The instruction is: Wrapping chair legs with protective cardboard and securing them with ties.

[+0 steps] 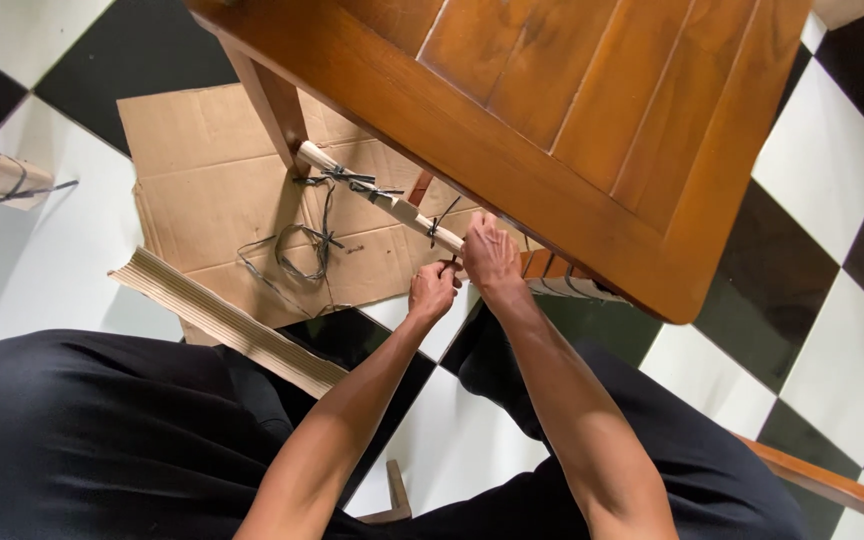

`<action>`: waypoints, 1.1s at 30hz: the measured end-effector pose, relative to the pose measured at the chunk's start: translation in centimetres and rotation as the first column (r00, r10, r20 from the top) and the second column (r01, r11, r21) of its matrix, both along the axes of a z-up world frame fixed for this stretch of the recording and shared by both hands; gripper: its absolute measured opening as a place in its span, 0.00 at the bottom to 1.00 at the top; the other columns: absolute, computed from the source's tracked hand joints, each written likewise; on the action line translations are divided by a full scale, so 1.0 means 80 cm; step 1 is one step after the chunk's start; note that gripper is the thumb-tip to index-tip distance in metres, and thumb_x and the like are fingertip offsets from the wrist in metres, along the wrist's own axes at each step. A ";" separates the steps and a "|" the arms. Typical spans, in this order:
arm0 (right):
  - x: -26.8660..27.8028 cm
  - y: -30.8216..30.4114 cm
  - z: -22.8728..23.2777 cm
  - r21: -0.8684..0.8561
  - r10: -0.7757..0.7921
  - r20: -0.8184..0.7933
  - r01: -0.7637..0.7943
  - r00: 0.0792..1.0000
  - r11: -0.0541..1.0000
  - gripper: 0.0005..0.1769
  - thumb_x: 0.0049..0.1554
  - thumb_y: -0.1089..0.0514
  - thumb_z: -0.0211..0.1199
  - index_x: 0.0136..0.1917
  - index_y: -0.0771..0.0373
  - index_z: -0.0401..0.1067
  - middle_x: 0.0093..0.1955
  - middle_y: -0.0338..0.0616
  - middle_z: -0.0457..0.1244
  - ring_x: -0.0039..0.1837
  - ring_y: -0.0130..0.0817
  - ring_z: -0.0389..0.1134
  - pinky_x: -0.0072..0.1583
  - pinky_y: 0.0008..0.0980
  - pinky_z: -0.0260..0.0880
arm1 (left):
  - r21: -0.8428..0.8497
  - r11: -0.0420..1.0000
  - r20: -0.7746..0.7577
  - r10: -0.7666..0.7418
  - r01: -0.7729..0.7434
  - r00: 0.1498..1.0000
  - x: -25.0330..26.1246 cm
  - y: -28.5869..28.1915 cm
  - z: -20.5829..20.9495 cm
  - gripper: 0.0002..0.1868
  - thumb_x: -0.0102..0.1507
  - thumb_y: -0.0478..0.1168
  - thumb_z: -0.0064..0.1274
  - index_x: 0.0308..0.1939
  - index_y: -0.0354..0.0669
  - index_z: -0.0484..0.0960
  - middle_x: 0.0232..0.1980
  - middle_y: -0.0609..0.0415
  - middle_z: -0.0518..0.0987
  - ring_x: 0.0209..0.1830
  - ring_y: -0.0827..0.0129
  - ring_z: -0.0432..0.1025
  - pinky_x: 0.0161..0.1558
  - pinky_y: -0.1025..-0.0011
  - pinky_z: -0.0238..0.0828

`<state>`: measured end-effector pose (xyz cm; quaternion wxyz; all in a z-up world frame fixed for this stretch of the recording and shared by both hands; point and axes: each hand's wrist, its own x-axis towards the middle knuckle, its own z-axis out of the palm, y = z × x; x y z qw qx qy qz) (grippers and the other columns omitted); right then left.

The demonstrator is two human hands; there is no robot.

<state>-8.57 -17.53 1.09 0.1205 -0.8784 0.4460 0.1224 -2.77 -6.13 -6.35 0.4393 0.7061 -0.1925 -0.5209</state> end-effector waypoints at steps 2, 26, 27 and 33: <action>0.000 0.006 -0.002 0.046 -0.091 0.030 0.090 0.995 0.995 0.12 0.60 0.62 0.56 0.54 0.72 0.64 0.47 0.58 0.64 0.39 0.49 0.72 0.40 0.44 0.76 | 0.029 1.000 0.057 -0.008 0.007 0.998 0.003 0.006 0.018 0.16 0.68 0.46 0.45 0.47 0.48 0.88 0.31 0.53 0.86 0.30 0.66 0.81 0.38 0.65 0.78; -0.012 0.139 -0.008 0.594 -0.667 0.736 0.362 0.117 0.719 0.11 0.64 0.66 0.50 0.56 0.65 0.73 0.50 0.45 0.73 0.47 0.28 0.74 0.48 0.30 0.75 | 0.109 0.967 0.560 -0.250 0.229 0.790 0.058 0.060 0.105 0.12 0.64 0.47 0.55 0.45 0.50 0.89 0.44 0.45 0.85 0.44 0.48 0.79 0.46 0.54 0.76; -0.014 0.138 -0.013 0.595 -0.668 0.735 0.363 0.114 0.717 0.11 0.64 0.66 0.50 0.56 0.65 0.73 0.50 0.45 0.73 0.47 0.28 0.74 0.48 0.30 0.75 | 0.110 0.966 0.561 -0.254 0.233 0.788 0.058 0.064 0.103 0.12 0.64 0.47 0.55 0.45 0.50 0.89 0.44 0.45 0.85 0.44 0.48 0.79 0.46 0.54 0.76; -0.024 0.140 -0.020 0.446 -0.537 0.805 0.341 0.252 0.828 0.17 0.64 0.69 0.51 0.62 0.63 0.73 0.55 0.44 0.73 0.54 0.33 0.75 0.54 0.30 0.74 | 0.086 0.964 0.586 -0.253 0.251 0.770 0.052 0.079 0.096 0.12 0.63 0.46 0.55 0.44 0.48 0.89 0.46 0.47 0.84 0.43 0.46 0.79 0.44 0.52 0.75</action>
